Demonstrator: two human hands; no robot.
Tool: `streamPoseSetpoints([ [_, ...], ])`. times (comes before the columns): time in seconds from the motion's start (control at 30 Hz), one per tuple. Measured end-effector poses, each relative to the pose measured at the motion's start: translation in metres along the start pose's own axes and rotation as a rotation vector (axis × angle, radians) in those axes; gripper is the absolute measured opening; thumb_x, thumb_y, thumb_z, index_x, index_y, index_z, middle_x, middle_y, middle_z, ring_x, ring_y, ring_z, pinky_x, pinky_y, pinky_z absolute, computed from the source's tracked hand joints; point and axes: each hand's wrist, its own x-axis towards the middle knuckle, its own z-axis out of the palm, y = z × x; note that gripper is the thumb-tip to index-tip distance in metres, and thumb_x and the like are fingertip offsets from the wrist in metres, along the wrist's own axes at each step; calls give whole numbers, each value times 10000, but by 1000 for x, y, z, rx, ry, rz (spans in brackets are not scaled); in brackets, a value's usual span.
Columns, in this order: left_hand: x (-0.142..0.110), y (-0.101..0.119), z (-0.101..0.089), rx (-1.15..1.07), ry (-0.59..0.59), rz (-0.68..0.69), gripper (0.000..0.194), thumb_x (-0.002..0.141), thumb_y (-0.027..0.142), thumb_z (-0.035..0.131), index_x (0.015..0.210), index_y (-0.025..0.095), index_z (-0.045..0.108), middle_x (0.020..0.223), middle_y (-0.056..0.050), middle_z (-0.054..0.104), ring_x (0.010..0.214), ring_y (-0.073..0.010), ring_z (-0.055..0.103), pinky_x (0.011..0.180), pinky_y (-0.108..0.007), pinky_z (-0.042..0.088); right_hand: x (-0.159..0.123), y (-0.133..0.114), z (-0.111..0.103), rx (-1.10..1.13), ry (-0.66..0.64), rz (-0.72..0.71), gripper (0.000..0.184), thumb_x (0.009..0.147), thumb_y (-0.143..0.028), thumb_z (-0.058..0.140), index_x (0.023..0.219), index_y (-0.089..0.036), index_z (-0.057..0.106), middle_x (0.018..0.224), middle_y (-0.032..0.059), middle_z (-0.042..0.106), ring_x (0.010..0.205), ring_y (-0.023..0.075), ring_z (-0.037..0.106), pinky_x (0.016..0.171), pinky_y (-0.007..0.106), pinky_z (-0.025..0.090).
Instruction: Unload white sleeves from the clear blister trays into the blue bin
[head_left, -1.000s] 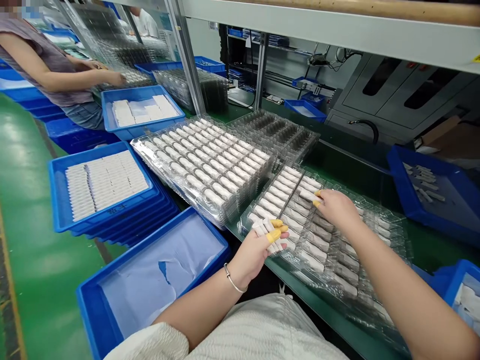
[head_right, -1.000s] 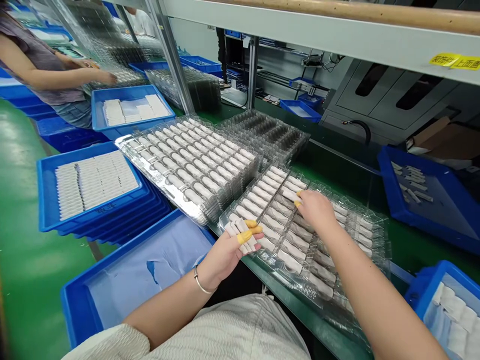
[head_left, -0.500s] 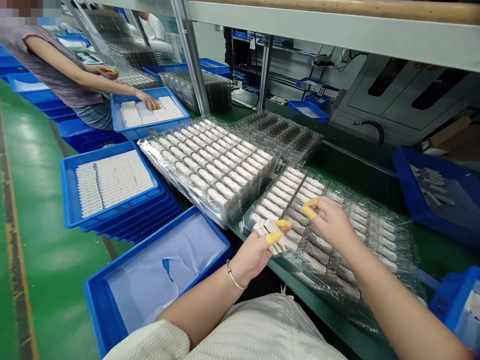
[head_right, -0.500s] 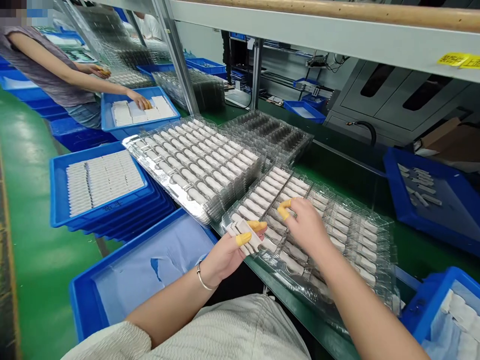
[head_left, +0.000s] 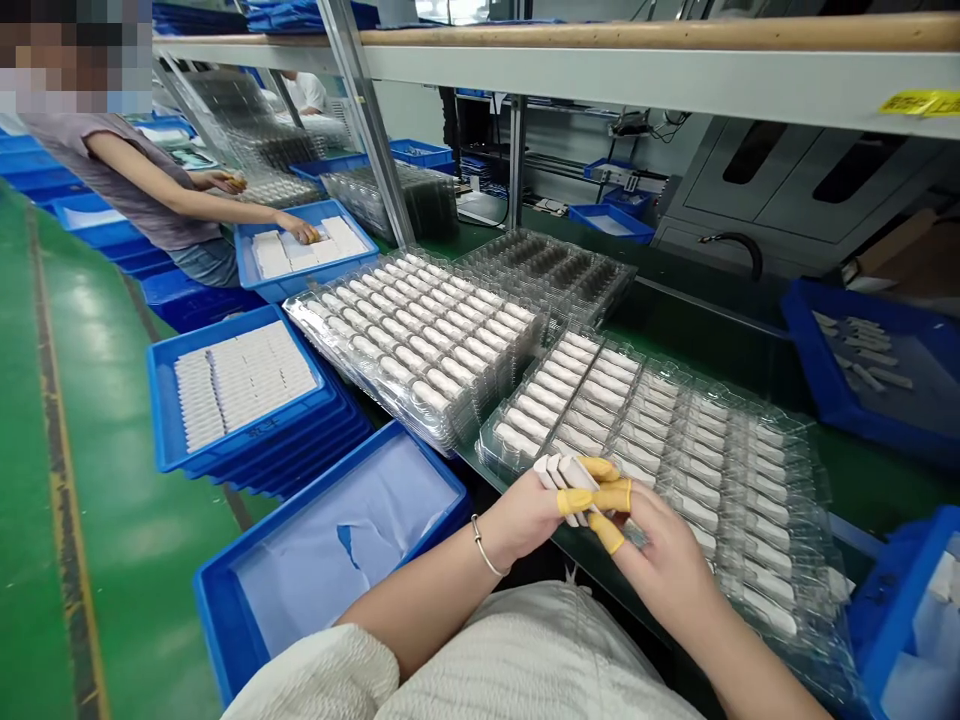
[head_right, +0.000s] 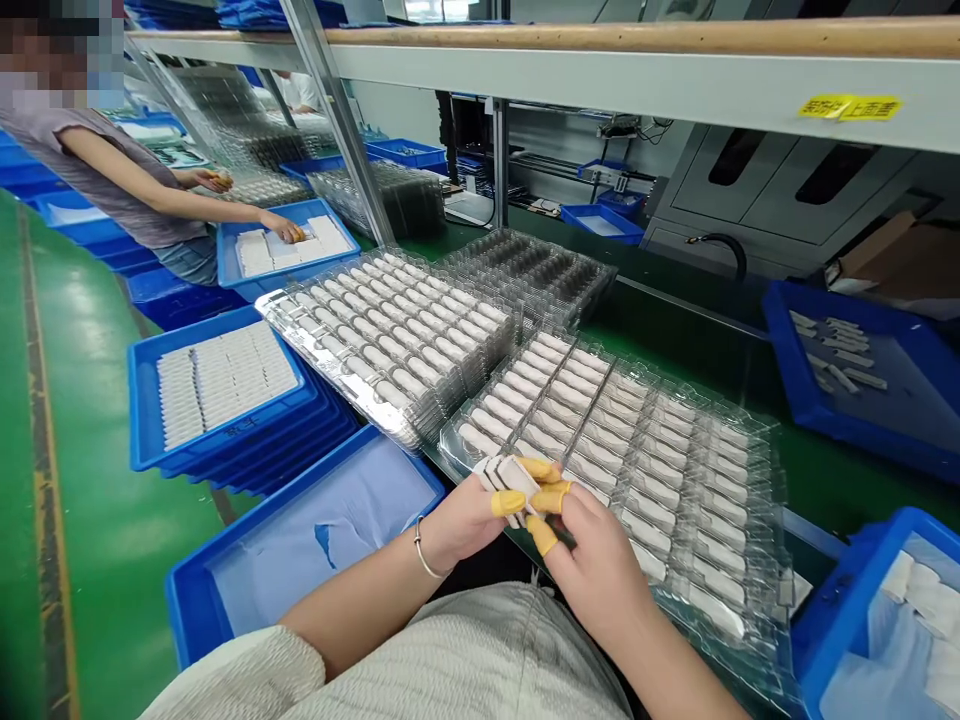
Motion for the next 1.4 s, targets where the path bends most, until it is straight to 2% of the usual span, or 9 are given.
streamPoseSetpoints([
  [0.2,5,-3,5,92,76,49,331,668,382,842,836,120,728,761,-47,675,697,-133,593,676,-252,437,-6,8,-6,888,-80,480,316,870,-510,655,870,-194,641,726,37,680,624,132,586,578,231,473],
  [0.33,6,-3,6,76,198,56,295,642,344,861,760,134,690,734,-23,652,696,-123,587,687,-246,435,-8,8,-8,1087,-22,596,323,751,-456,806,810,-186,640,690,5,663,531,74,552,481,162,411],
  [0.6,17,-18,14,32,197,-35,361,648,334,860,918,140,719,917,-83,717,808,-168,649,769,-291,483,-1,21,-4,753,54,500,381,732,-535,791,913,-217,686,960,33,687,867,175,663,708,253,531],
  [0.83,13,-11,4,15,333,-13,331,668,307,850,935,161,718,961,-71,711,882,-186,664,839,-336,515,-4,42,-58,59,206,363,287,882,-457,595,1025,-219,669,966,69,676,861,230,641,741,344,524],
  [0.9,11,-8,2,16,347,-3,315,677,305,846,926,164,715,928,-60,707,854,-173,662,820,-323,518,-4,44,-68,-173,77,267,226,911,-319,530,1069,-245,672,1070,70,656,951,240,626,795,362,519],
  [1.0,10,-5,4,33,350,-4,318,653,308,861,891,156,715,869,-46,693,808,-155,650,786,-299,511,-1,47,-64,-481,-181,69,402,851,-83,444,1107,-290,675,1150,63,616,1114,261,556,888,399,491],
  [1.1,9,-3,7,45,356,14,328,631,321,874,862,149,718,838,-35,679,773,-139,633,760,-284,501,8,53,-51,-651,-239,-32,384,815,-23,432,974,-249,698,1118,92,614,1174,296,500,933,449,464],
  [1.23,8,0,4,98,363,54,363,610,330,885,888,156,729,889,-46,691,797,-148,633,750,-282,489,17,54,-48,-521,-249,-49,214,878,-121,491,862,-226,676,1076,97,635,1177,307,493,958,475,437],
  [1.4,7,-6,2,128,316,9,396,623,313,876,959,160,734,962,-68,687,806,-150,616,750,-292,474,14,34,-56,214,-200,262,193,926,-399,574,970,-231,657,959,49,654,891,220,600,821,369,488],
])
